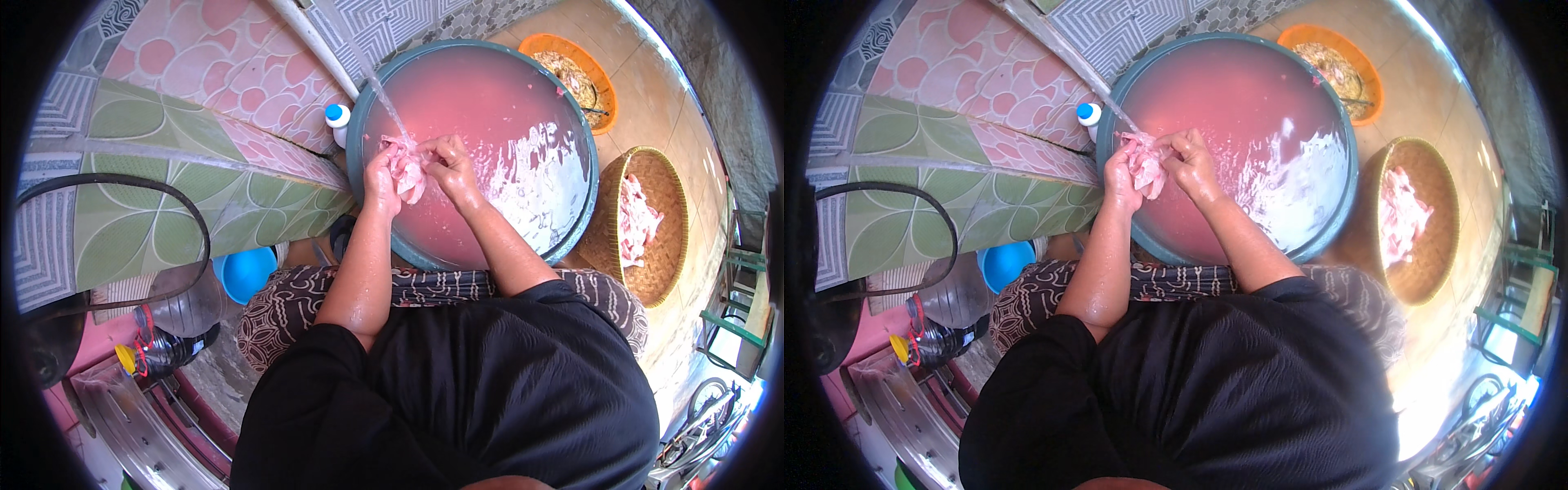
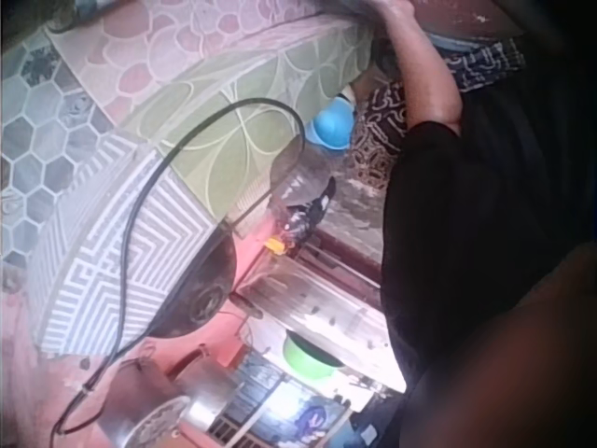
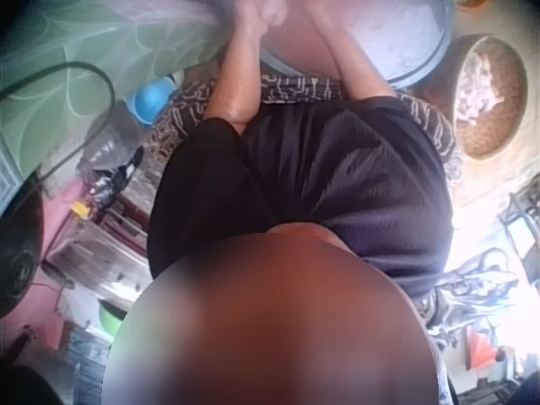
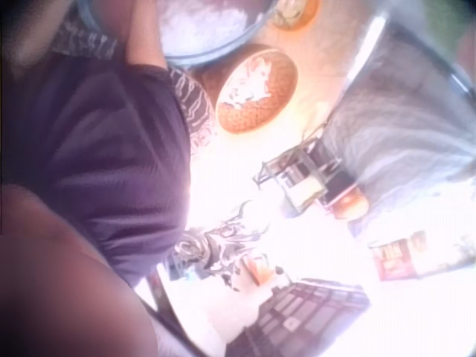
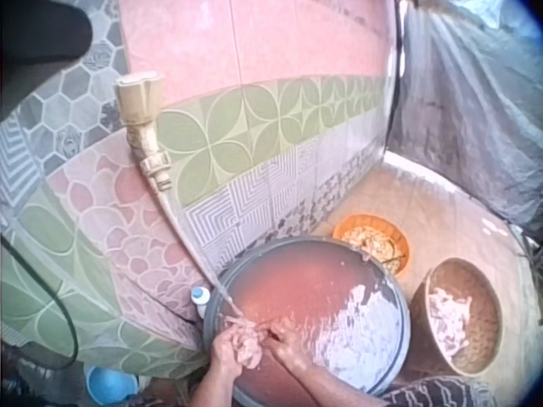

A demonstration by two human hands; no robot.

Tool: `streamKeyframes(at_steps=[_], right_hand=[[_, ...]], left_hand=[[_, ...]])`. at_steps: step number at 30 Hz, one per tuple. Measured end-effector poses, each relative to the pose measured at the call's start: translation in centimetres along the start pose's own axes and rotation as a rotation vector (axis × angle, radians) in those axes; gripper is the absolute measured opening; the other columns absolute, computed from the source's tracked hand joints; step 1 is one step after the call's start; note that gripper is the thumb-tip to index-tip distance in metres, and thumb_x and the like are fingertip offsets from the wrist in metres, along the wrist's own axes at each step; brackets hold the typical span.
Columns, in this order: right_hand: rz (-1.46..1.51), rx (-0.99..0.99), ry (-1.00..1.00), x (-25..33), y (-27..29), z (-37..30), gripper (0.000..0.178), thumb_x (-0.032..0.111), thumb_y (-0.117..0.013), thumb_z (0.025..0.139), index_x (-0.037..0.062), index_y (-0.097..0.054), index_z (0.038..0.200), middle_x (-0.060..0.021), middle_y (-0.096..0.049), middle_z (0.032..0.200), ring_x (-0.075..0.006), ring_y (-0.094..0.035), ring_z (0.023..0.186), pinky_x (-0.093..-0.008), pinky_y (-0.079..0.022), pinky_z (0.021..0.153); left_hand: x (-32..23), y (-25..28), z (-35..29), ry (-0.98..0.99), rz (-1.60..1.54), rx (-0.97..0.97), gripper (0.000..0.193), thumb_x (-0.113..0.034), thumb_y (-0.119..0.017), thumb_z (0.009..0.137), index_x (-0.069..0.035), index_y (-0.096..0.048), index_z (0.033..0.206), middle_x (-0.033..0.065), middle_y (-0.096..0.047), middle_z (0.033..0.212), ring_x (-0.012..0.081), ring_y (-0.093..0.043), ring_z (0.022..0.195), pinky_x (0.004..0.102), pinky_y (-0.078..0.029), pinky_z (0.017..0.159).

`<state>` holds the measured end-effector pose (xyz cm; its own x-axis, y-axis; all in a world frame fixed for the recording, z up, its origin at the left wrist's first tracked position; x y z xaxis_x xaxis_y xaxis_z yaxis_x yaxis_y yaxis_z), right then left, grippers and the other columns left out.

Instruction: The person washes pieces of raw meat by hand in a large basin filled with pink water. They repeatedly submerge, rub, and squeeze the meat under a running tap to clean it, then transfer the washed pieces into a woven basket nearby.

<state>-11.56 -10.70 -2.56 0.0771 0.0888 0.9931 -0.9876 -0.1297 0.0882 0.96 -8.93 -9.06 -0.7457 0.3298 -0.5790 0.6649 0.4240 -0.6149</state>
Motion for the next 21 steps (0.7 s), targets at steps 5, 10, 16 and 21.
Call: streamKeyframes(at_steps=[5,10,16,21], right_hand=[[-0.219,0.095,0.125,1.0,-1.0,-0.1,0.028,-0.004,-0.056,0.065,0.0076,-0.063,0.089,-0.0047,-0.041,0.088,-0.0164,-0.045,0.080,-0.0259,-0.039,0.071],[-0.211,0.129,0.076,0.7,-1.1,0.1,0.022,-0.001,-0.057,0.066,0.0066,-0.062,0.086,-0.0054,-0.042,0.086,-0.0182,-0.047,0.081,-0.0280,-0.041,0.070],[-0.389,0.109,0.117,1.7,-0.6,-0.4,0.018,0.012,-0.052,0.071,0.0102,-0.059,0.087,-0.0091,-0.051,0.088,-0.0275,-0.054,0.084,-0.0361,-0.044,0.069],[-0.530,0.293,0.049,1.2,-1.9,-0.5,0.018,0.014,-0.046,0.074,0.0114,-0.059,0.086,-0.0119,-0.056,0.077,-0.0323,-0.056,0.077,-0.0407,-0.044,0.069]], left_hand=[[1.9,0.9,-0.1,0.216,0.042,-0.025,0.018,-0.020,-0.046,0.085,-0.005,-0.052,0.092,0.0092,-0.058,0.081,0.0226,-0.059,0.074,0.0347,-0.048,0.067],[2.0,1.0,0.5,0.197,0.064,0.039,0.018,-0.019,-0.047,0.083,-0.004,-0.054,0.091,0.0095,-0.059,0.079,0.0231,-0.059,0.071,0.0359,-0.048,0.063],[1.5,-0.4,-0.8,0.169,0.068,-0.025,0.013,-0.014,-0.051,0.081,-0.005,-0.053,0.091,0.0075,-0.058,0.079,0.0201,-0.058,0.068,0.0324,-0.048,0.062],[0.1,-0.7,-1.1,-0.085,0.135,-0.035,0.012,-0.006,-0.050,0.080,-0.004,-0.050,0.092,0.0059,-0.054,0.080,0.0167,-0.056,0.065,0.0285,-0.047,0.060]])
Point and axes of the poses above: each hand's wrist, its own z-axis towards the middle knuckle, its own y-axis out of the back of the hand, x = y × z, the point moved 10 cm from there along z, towards the middle knuckle
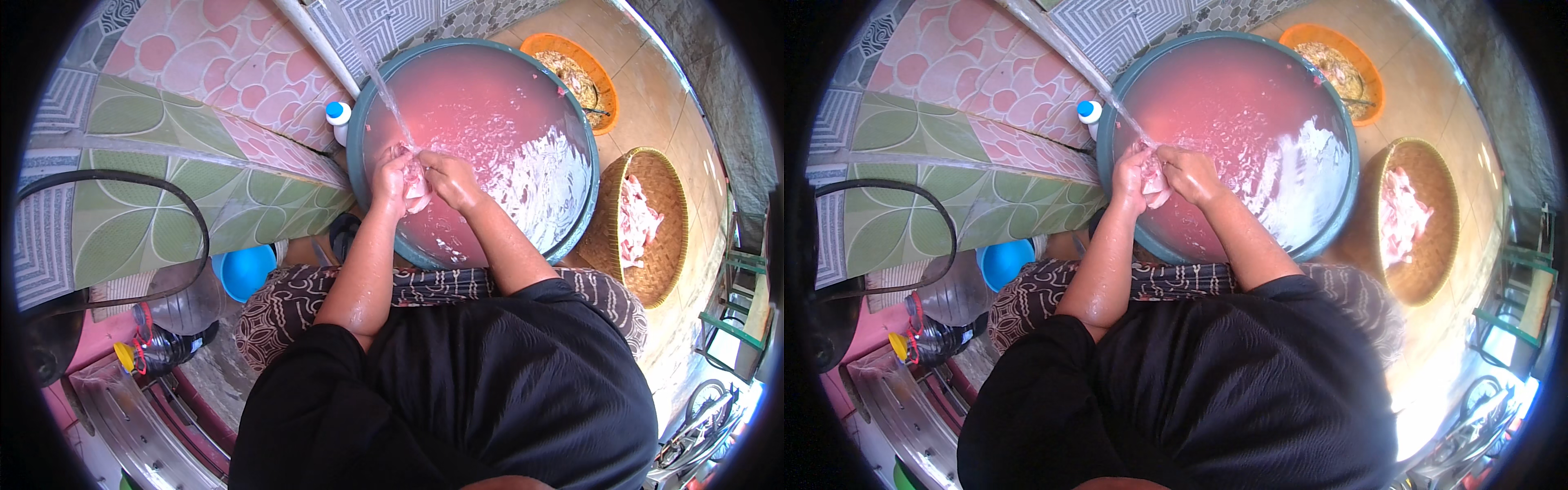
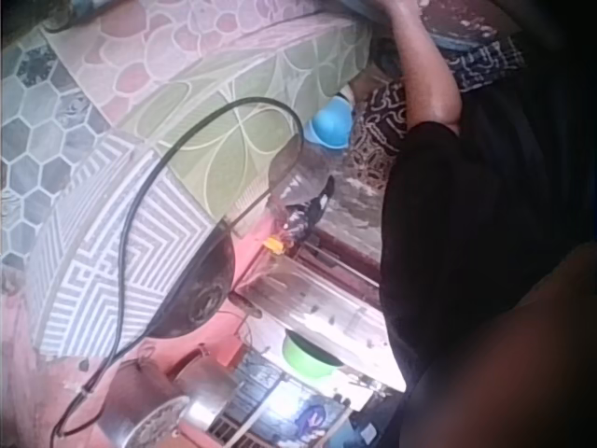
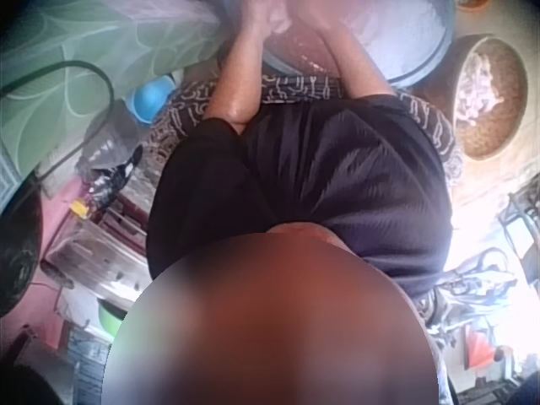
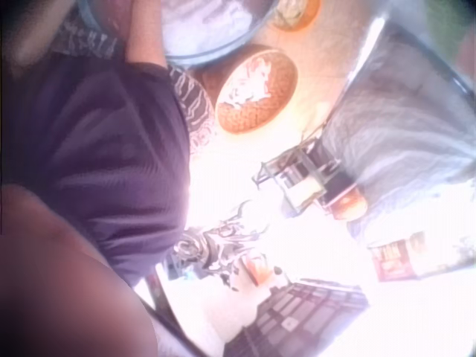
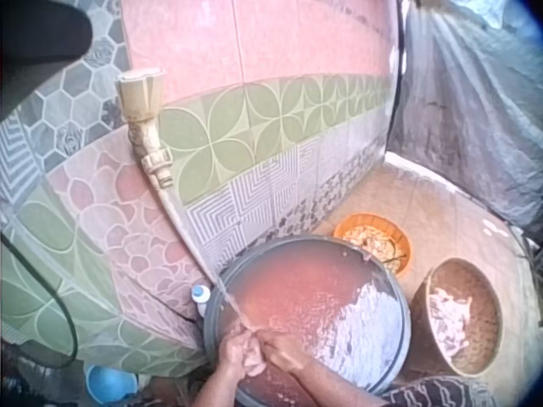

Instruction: The person washes pieces of raw meat by hand in a large basin filled with pink water. They repeatedly submerge, rub, and squeeze the meat under a running tap to clean it, then transfer the washed pieces into a woven basket nearby.

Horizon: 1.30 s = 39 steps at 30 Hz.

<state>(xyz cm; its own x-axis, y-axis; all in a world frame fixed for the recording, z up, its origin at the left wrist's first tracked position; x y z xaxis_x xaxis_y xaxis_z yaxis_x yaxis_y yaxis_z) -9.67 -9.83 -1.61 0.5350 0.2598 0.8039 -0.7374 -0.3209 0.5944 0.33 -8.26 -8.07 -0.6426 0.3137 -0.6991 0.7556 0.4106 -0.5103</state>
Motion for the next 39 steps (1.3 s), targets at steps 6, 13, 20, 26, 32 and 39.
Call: streamKeyframes(at_steps=[6,13,20,26,32,39], right_hand=[[0.582,0.245,-0.233,-3.7,-3.2,0.2,0.014,0.009,-0.044,0.070,0.0058,-0.057,0.077,-0.0077,-0.051,0.059,-0.0222,-0.050,0.052,-0.0320,-0.040,0.050],[1.083,0.323,-0.400,0.5,-2.2,-1.4,0.008,0.007,-0.045,0.065,0.0003,-0.049,0.063,-0.0034,-0.038,0.052,-0.0131,-0.035,0.041,-0.0248,-0.031,0.041],[1.107,-0.010,-0.348,-2.3,1.9,0.1,0.019,0.014,-0.044,0.078,0.0042,-0.047,0.062,-0.0040,-0.044,0.053,-0.0155,-0.045,0.045,-0.0272,-0.036,0.044],[0.632,-0.001,-0.471,-4.6,-1.0,-0.4,0.022,0.025,-0.049,0.080,0.0031,-0.053,0.077,-0.0045,-0.052,0.061,-0.0132,-0.051,0.054,-0.0260,-0.040,0.049],[0.730,0.130,-0.629,-4.8,-3.5,-1.3,0.026,0.027,-0.050,0.078,0.0013,-0.055,0.080,-0.0110,-0.056,0.070,-0.0169,-0.054,0.055,-0.0307,-0.043,0.047],[0.607,0.048,-0.331,-5.7,-4.1,0.2,0.023,0.017,-0.043,0.079,0.0011,-0.058,0.086,-0.0135,-0.059,0.082,-0.0262,-0.056,0.073,-0.0334,-0.043,0.065]], left_hand=[[0.3,0.4,0.3,-0.013,-0.024,-0.021,0.015,-0.002,-0.050,0.079,-0.003,-0.048,0.094,0.0066,-0.052,0.080,0.0142,-0.054,0.063,0.0260,-0.046,0.056],[-2.2,4.3,2.8,-0.115,-0.094,-0.108,0.024,-0.017,-0.040,0.088,-0.006,-0.048,0.107,0.0087,-0.057,0.093,0.0221,-0.058,0.084,0.0356,-0.048,0.072],[-1.5,3.2,2.5,-0.023,-0.157,-0.051,0.017,-0.013,-0.046,0.085,-0.008,-0.053,0.100,0.0041,-0.056,0.089,0.0133,-0.056,0.076,0.0254,-0.047,0.066],[-1.3,0.5,1.0,-0.001,-0.039,0.031,0.015,-0.011,-0.049,0.080,-0.007,-0.052,0.095,0.0038,-0.055,0.084,0.0131,-0.055,0.075,0.0251,-0.045,0.067],[-1.0,-1.4,-0.5,-0.022,0.259,0.105,0.022,-0.009,-0.055,0.073,-0.005,-0.048,0.094,0.0062,-0.052,0.085,0.0155,-0.054,0.076,0.0282,-0.045,0.068],[-1.3,-1.8,-1.5,-0.045,0.370,0.075,0.019,-0.002,-0.051,0.070,-0.004,-0.049,0.088,0.0062,-0.052,0.081,0.0150,-0.053,0.074,0.0270,-0.044,0.065]])
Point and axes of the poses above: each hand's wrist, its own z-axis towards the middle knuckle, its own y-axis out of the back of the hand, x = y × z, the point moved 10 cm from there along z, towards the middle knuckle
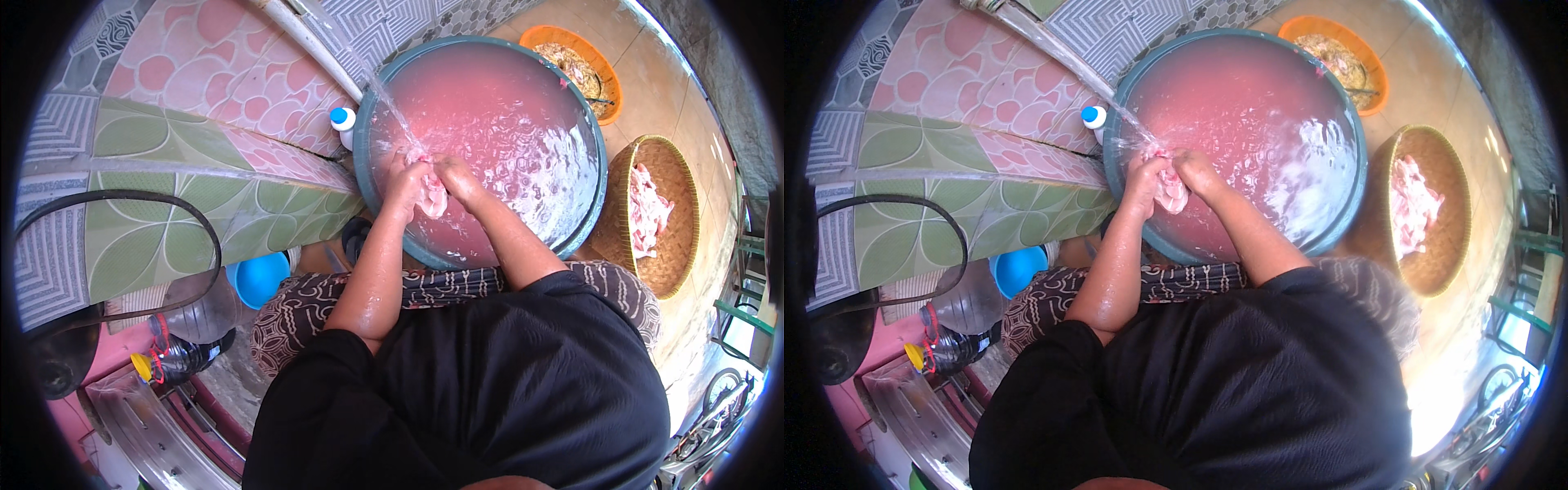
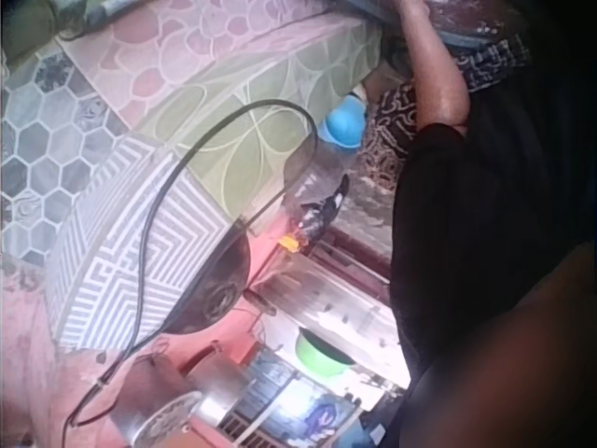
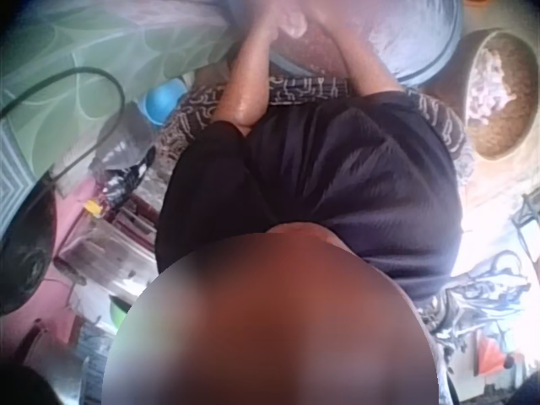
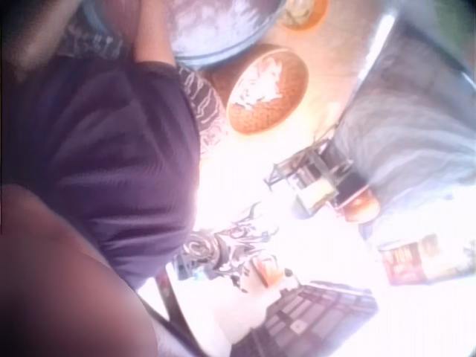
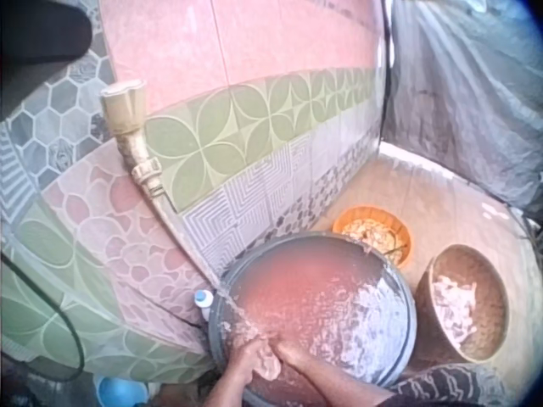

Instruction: The person washes pieces of raw meat by hand in a large basin filled with pink water. They repeatedly submerge, rub, and squeeze the meat under a running tap to clean it, then transfer the washed pieces into a woven basket nearby.

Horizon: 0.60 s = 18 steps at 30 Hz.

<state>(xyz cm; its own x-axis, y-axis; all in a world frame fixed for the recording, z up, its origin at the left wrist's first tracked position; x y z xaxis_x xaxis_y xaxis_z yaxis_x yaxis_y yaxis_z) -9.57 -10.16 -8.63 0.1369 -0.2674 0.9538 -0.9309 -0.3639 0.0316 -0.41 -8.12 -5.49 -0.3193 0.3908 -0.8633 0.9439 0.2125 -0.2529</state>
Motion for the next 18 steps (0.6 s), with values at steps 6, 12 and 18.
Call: streamKeyframes(at_steps=[6,12,18], right_hand=[[-0.478,-0.099,0.013,1.9,0.6,-0.5,0.028,0.023,-0.041,0.076,0.0059,-0.062,0.085,-0.0199,-0.059,0.091,-0.0373,-0.055,0.087,-0.0417,-0.043,0.077],[-0.654,-0.190,-0.147,-0.9,3.4,0.0,0.030,0.023,-0.041,0.075,0.0072,-0.062,0.089,-0.0207,-0.059,0.094,-0.0376,-0.055,0.091,-0.0434,-0.042,0.081],[-0.481,-0.299,-0.239,-4.3,8.9,1.5,0.034,0.024,-0.042,0.076,0.0021,-0.060,0.095,-0.0232,-0.058,0.097,-0.0380,-0.054,0.095,-0.0435,-0.040,0.084]], left_hand=[[-0.7,1.2,0.2,-0.278,0.024,-0.008,0.014,0.001,-0.048,0.068,-0.003,-0.050,0.081,0.0050,-0.051,0.075,0.0115,-0.050,0.066,0.0232,-0.041,0.061],[-2.5,-0.1,-0.9,-0.359,-0.122,0.054,0.009,-0.002,-0.046,0.068,-0.003,-0.049,0.077,0.0051,-0.050,0.071,0.0119,-0.050,0.060,0.0222,-0.042,0.054],[-1.9,1.4,0.5,-0.227,-0.452,-0.035,0.011,-0.003,-0.045,0.067,-0.004,-0.050,0.078,0.0054,-0.051,0.071,0.0111,-0.050,0.056,0.0192,-0.044,0.045]])
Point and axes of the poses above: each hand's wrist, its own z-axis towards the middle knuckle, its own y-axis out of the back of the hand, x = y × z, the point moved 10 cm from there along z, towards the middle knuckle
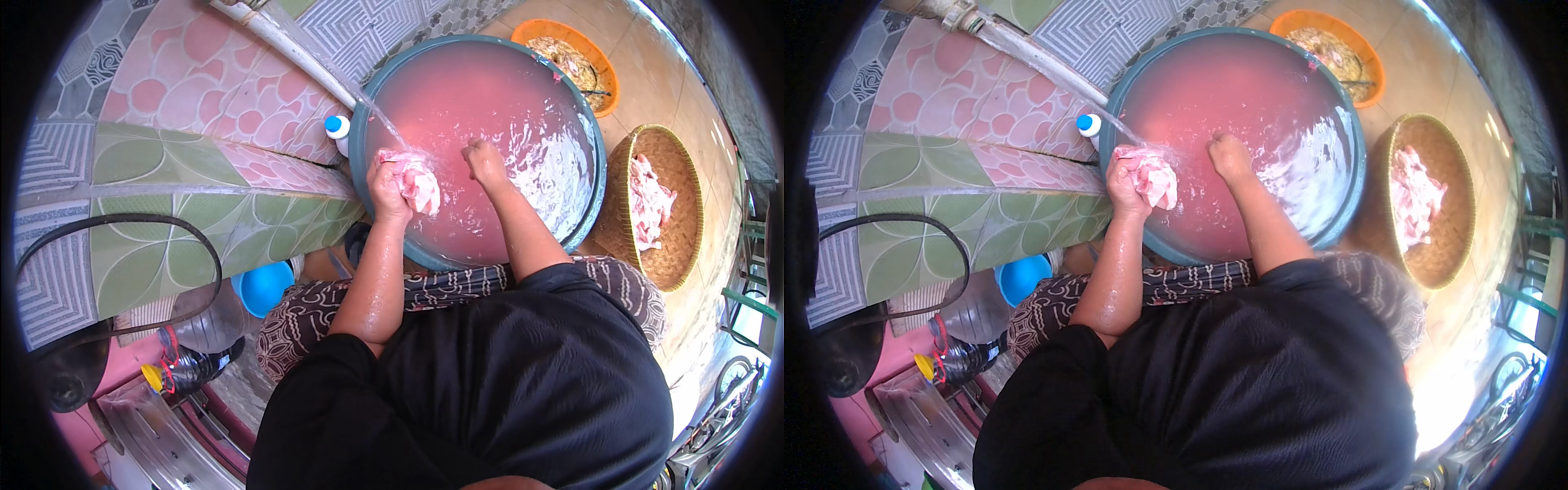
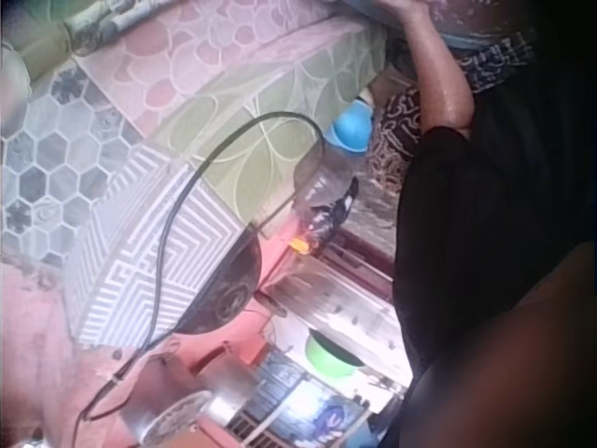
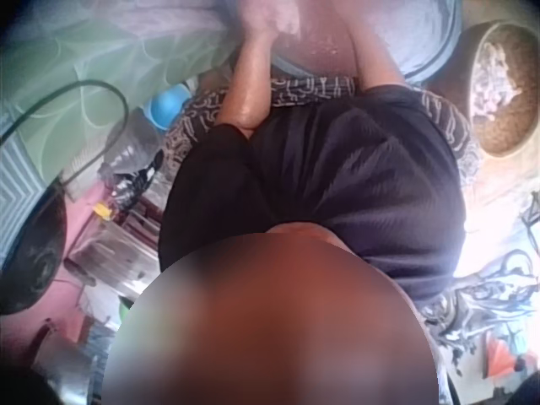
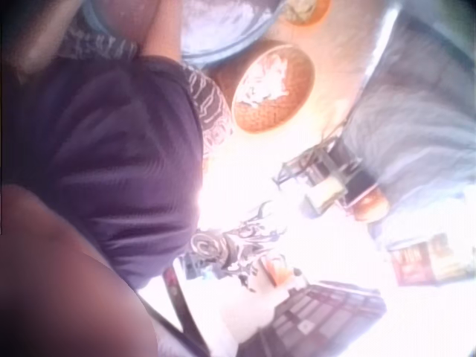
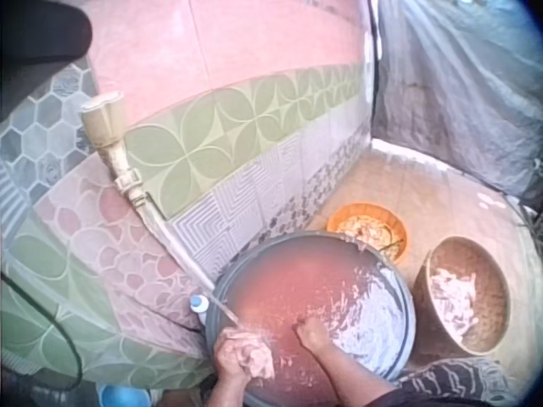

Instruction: The person washes pieces of raw meat by hand in a large basin filled with pink water. They repeatedly submerge, rub, and squeeze the meat under a running tap to clean it, then transfer the washed pieces into a woven basket nearby.

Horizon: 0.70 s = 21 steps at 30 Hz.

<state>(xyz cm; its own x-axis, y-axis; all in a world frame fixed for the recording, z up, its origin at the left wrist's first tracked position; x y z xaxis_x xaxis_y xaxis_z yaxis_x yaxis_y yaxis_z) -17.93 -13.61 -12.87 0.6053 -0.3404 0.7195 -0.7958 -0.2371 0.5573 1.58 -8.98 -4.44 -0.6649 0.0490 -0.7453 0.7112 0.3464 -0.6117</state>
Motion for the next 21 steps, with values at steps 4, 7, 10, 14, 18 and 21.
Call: streamKeyframes(at_steps=[4,7,10,14,18,21], right_hand=[[0.085,0.070,0.064,4.3,1.3,-2.2,0.034,0.026,-0.046,0.076,0.0030,-0.058,0.097,-0.0182,-0.061,0.090,-0.0316,-0.057,0.087,-0.0394,-0.043,0.077],[0.241,0.347,0.093,7.9,-0.5,-4.7,0.023,0.024,-0.049,0.077,0.0042,-0.057,0.085,-0.0074,-0.056,0.069,-0.0190,-0.053,0.065,-0.0303,-0.041,0.059],[0.409,0.511,0.120,9.3,-2.8,-6.7,0.020,0.023,-0.051,0.078,0.0049,-0.056,0.084,-0.0015,-0.053,0.062,-0.0121,-0.049,0.057,-0.0254,-0.039,0.051],[0.510,0.542,0.114,8.7,-4.2,-6.4,0.025,0.022,-0.049,0.078,0.0023,-0.058,0.091,-0.0052,-0.055,0.066,-0.0125,-0.052,0.060,-0.0272,-0.041,0.051],[0.437,0.447,0.191,8.4,-4.7,-5.9,0.028,0.020,-0.044,0.078,0.0004,-0.061,0.088,-0.0152,-0.062,0.076,-0.0242,-0.059,0.070,-0.0347,-0.045,0.064],[0.110,0.302,0.421,9.4,-4.0,-5.7,0.031,0.022,-0.041,0.078,0.0008,-0.062,0.086,-0.0207,-0.061,0.087,-0.0351,-0.058,0.082,-0.0394,-0.043,0.076]], left_hand=[[1.2,1.3,0.4,0.084,-0.058,-0.085,0.014,-0.004,-0.046,0.066,-0.004,-0.050,0.079,0.0047,-0.051,0.075,0.0117,-0.051,0.056,0.0180,-0.044,0.046],[1.5,2.2,0.8,0.103,-0.066,-0.097,0.014,-0.004,-0.047,0.066,-0.004,-0.050,0.079,0.0046,-0.051,0.075,0.0125,-0.050,0.057,0.0197,-0.045,0.050],[0.9,0.8,0.3,0.036,0.022,-0.039,0.012,-0.004,-0.047,0.066,-0.004,-0.050,0.078,0.0044,-0.051,0.073,0.0129,-0.050,0.059,0.0218,-0.044,0.056],[0.1,-1.5,-0.4,-0.053,0.226,0.094,0.006,-0.004,-0.048,0.067,-0.004,-0.049,0.074,0.0029,-0.049,0.069,0.0112,-0.048,0.063,0.0225,-0.041,0.060],[0.0,-1.5,-0.4,-0.138,0.506,0.186,0.010,0.000,-0.045,0.065,-0.002,-0.049,0.074,0.0032,-0.049,0.070,0.0103,-0.047,0.062,0.0226,-0.040,0.057],[-1.6,-2.7,-1.4,-0.323,0.657,0.224,0.009,0.001,-0.045,0.064,-0.002,-0.048,0.072,0.0038,-0.049,0.070,0.0105,-0.047,0.061,0.0228,-0.040,0.056]])
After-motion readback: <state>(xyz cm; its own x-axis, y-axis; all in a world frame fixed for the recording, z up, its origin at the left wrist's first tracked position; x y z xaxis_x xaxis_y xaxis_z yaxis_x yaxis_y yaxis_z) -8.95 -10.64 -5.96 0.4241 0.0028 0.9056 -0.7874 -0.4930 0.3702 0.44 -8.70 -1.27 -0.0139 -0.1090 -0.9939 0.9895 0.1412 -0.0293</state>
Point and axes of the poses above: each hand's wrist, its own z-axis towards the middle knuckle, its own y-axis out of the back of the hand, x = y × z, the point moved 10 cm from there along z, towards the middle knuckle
